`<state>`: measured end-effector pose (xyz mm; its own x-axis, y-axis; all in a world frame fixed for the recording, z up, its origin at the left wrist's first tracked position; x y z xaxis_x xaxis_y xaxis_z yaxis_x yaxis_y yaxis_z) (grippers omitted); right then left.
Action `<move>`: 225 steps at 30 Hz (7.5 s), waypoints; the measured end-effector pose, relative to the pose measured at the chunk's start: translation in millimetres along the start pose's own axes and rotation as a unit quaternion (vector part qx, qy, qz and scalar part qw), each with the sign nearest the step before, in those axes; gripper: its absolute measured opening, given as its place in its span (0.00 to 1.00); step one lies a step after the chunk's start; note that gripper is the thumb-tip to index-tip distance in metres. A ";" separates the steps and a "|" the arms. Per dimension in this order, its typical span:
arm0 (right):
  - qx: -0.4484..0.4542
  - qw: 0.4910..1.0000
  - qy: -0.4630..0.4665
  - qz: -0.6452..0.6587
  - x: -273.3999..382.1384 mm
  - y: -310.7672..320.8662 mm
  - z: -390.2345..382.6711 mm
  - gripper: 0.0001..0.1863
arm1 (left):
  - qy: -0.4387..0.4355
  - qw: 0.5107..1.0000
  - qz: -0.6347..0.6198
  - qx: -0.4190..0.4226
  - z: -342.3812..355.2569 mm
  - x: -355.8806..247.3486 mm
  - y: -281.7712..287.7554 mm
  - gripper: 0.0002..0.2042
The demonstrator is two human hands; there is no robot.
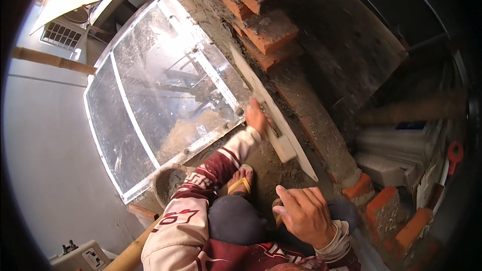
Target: The person scoops cement from a bucket with a trowel and applies it to a brick wall, smoothing the surface with a wooden float. The person repeatedly applies and smooths the cement along the wall near a window.
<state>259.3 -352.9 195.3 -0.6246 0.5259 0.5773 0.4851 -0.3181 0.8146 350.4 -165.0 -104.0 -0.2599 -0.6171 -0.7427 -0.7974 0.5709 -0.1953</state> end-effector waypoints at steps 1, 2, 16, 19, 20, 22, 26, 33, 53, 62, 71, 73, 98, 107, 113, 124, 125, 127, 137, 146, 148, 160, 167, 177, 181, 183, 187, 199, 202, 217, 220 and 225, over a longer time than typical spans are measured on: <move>-0.003 1.000 -0.001 0.004 0.7 0.6 -2.6 0.27 | -0.002 1.000 0.007 -0.003 15.5 -12.5 2.7 0.30; -0.003 1.000 0.000 0.006 1.2 0.7 -4.9 0.26 | -0.013 1.000 0.010 -0.001 32.0 -26.6 3.3 0.31; 0.027 0.999 -0.027 -0.016 -2.2 -3.8 -14.2 0.26 | 0.046 0.999 0.017 -0.024 106.4 -35.5 1.0 0.35; 0.022 0.999 -0.018 -0.017 -0.5 -4.2 -11.0 0.26 | 0.033 0.999 0.036 -0.019 78.3 -12.0 -3.6 0.40; 0.023 0.999 -0.013 -0.019 0.3 -4.8 -8.8 0.26 | 0.030 0.999 0.035 -0.029 67.0 -3.6 -5.6 0.40; 0.033 0.999 -0.008 -0.020 2.3 -7.0 -3.9 0.26 | 0.042 0.998 0.030 -0.020 40.5 16.0 -9.4 0.40; 0.043 0.999 0.002 -0.022 5.5 -9.8 6.1 0.26 | 0.059 0.998 0.030 0.019 -28.5 54.8 -11.5 0.34; 0.066 0.998 -0.018 -0.009 6.0 -6.0 3.2 0.26 | 0.047 0.999 0.011 0.013 -56.3 56.8 -2.7 0.28; 0.080 0.985 -0.118 0.096 28.0 8.6 9.5 0.26 | 0.076 0.997 0.023 -0.024 64.2 1.5 5.5 0.33; 0.009 0.991 -0.114 0.069 -92.9 -99.8 31.8 0.25 | 0.086 0.993 0.060 0.062 -35.6 69.1 -1.6 0.31; -0.020 0.974 -0.224 0.027 -137.0 -162.2 -42.9 0.34 | 0.091 0.966 0.188 0.151 -99.9 130.4 11.9 0.34; -0.030 0.964 -0.262 0.024 -144.4 -171.5 -58.8 0.34 | 0.096 0.943 0.259 0.187 -109.5 145.0 14.4 0.35; -0.052 0.950 -0.303 0.052 -183.5 -212.0 -30.4 0.17 | -0.066 0.892 0.350 0.277 -313.1 -188.3 171.8 0.18; -0.082 0.944 -0.319 -0.017 -177.9 -185.7 -67.5 0.17 | -0.203 0.916 0.341 0.066 -420.9 -207.8 245.5 0.27; -0.087 0.953 -0.291 -0.006 -170.8 -162.9 -94.4 0.17 | -0.401 0.854 0.314 -0.109 -447.7 -178.1 248.7 0.37; -0.044 0.955 -0.291 0.036 -187.7 -204.8 24.2 0.18 | -0.404 0.860 0.306 -0.063 -446.3 -176.0 227.0 0.34; -0.029 0.953 -0.300 0.022 -189.4 -206.5 26.6 0.18 | -0.401 0.863 0.302 -0.064 -446.8 -174.7 227.2 0.34; -0.031 0.953 -0.300 0.023 -187.9 -205.1 25.1 0.18 | -0.395 0.864 0.303 -0.077 -446.8 -173.7 229.4 0.34; -0.092 0.958 -0.271 0.001 -165.5 -191.8 -26.6 0.16 | -0.385 0.870 0.287 -0.112 -446.4 -176.9 249.9 0.33; -0.055 0.950 -0.306 -0.007 -182.4 -208.2 -10.2 0.17 | -0.384 0.876 0.278 -0.092 -442.9 -178.0 244.8 0.33; -0.071 0.950 -0.303 -0.019 -180.2 -199.8 -24.4 0.17 | -0.384 0.876 0.276 -0.090 -441.8 -178.4 245.3 0.32; -0.019 0.948 -0.316 -0.008 -173.9 -209.9 -104.2 0.18 | -0.388 0.873 0.285 -0.075 -440.7 -176.1 242.0 0.31; -0.049 0.935 -0.350 -0.011 -187.3 -215.8 -117.3 0.17 | -0.385 0.874 0.288 -0.075 -440.3 -174.8 241.4 0.31; -0.098 0.933 -0.343 -0.034 -171.8 -175.2 -160.6 0.19 | -0.376 0.879 0.281 -0.083 -440.0 -176.1 249.1 0.31; -0.074 0.951 -0.300 -0.016 -174.4 -195.7 -111.5 0.18 | -0.379 0.880 0.279 -0.064 -437.9 -176.6 243.0 0.31; -0.056 0.956 -0.287 -0.013 -178.0 -207.3 -81.8 0.18 | -0.382 0.878 0.283 -0.058 -439.0 -176.7 238.4 0.32; -0.014 0.946 -0.325 -0.006 -187.7 -215.4 -52.4 0.18 | -0.376 0.880 0.286 -0.043 -439.5 -175.7 230.7 0.32; -0.126 0.925 -0.352 -0.067 -175.7 -182.3 -110.4 0.17 | -0.364 0.884 0.283 -0.077 -441.7 -175.8 249.7 0.32; -0.137 0.939 -0.312 -0.044 -164.1 -174.4 -113.0 0.17 | -0.365 0.884 0.277 -0.097 -440.5 -177.0 253.4 0.32; -0.069 0.938 -0.340 0.002 -189.7 -204.1 -65.4 0.17 | -0.377 0.881 0.277 -0.075 -436.1 -176.0 244.3 0.33; -0.111 0.931 -0.346 -0.023 -187.3 -198.6 -103.1 0.17 | -0.373 0.882 0.276 -0.076 -437.1 -175.2 245.0 0.32; -0.115 0.921 -0.369 -0.054 -176.2 -186.4 -172.6 0.17 | -0.369 0.883 0.278 -0.082 -436.6 -175.3 248.9 0.32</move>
<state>173.3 -522.5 -48.6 -0.0342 0.9300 0.3660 0.2486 -0.3468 0.9044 -40.3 -151.1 257.2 -0.2588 0.2904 -0.9213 -0.7425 0.5502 0.3820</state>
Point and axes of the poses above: each hand's wrist, its own z-axis towards the middle knuckle, its own y-axis out of the back of the hand, x = y × z, the point moved 5 cm from there along z, towards the middle knuckle, and after that the axes turned 5 degrees about -z, right-handed, at the moved point
